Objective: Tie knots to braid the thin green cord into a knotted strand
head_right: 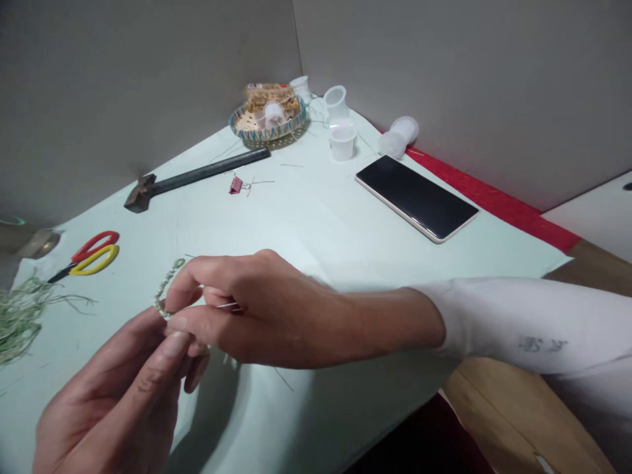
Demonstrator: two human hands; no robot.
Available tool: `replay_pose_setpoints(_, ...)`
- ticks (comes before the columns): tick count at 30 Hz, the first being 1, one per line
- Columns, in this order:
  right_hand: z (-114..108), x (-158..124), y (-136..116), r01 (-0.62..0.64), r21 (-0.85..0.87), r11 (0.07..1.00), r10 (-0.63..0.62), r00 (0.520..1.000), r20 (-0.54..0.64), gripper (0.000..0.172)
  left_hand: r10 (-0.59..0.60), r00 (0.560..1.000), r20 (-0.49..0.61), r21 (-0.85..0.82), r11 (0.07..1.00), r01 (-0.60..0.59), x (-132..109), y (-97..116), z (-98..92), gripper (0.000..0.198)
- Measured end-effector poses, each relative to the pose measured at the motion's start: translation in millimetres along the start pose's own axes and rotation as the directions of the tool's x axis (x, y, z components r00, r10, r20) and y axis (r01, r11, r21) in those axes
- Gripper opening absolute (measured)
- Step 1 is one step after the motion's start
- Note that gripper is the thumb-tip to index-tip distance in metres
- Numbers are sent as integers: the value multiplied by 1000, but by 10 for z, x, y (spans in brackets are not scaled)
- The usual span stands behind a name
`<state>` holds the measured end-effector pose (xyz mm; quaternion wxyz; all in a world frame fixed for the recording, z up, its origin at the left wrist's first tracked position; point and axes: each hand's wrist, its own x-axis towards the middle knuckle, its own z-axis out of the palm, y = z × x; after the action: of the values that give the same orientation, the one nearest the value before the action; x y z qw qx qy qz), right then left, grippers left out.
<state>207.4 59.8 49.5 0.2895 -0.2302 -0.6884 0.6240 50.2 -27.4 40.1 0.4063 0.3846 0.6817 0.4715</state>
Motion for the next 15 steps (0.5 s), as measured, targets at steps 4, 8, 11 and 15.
replay_pose_setpoints(4,-72,1,-83,33,-170,985,-28,999,28,7,-42,998,43,20,999,41,-4,-19,-13,32)
replay_pose_setpoints(8,-127,27,-118,9,-192,981,16,991,129,6,-57,996,74,-24,998,59,-5,-11,-7,32)
replay_pose_setpoints(11,-140,41,-125,8,-210,978,28,985,169,8,-85,991,103,-105,990,96,-8,23,3,32)
replay_pose_setpoints(15,-133,31,-121,5,-220,975,32,986,161,3,-130,985,118,-164,975,148,-11,38,-17,30)
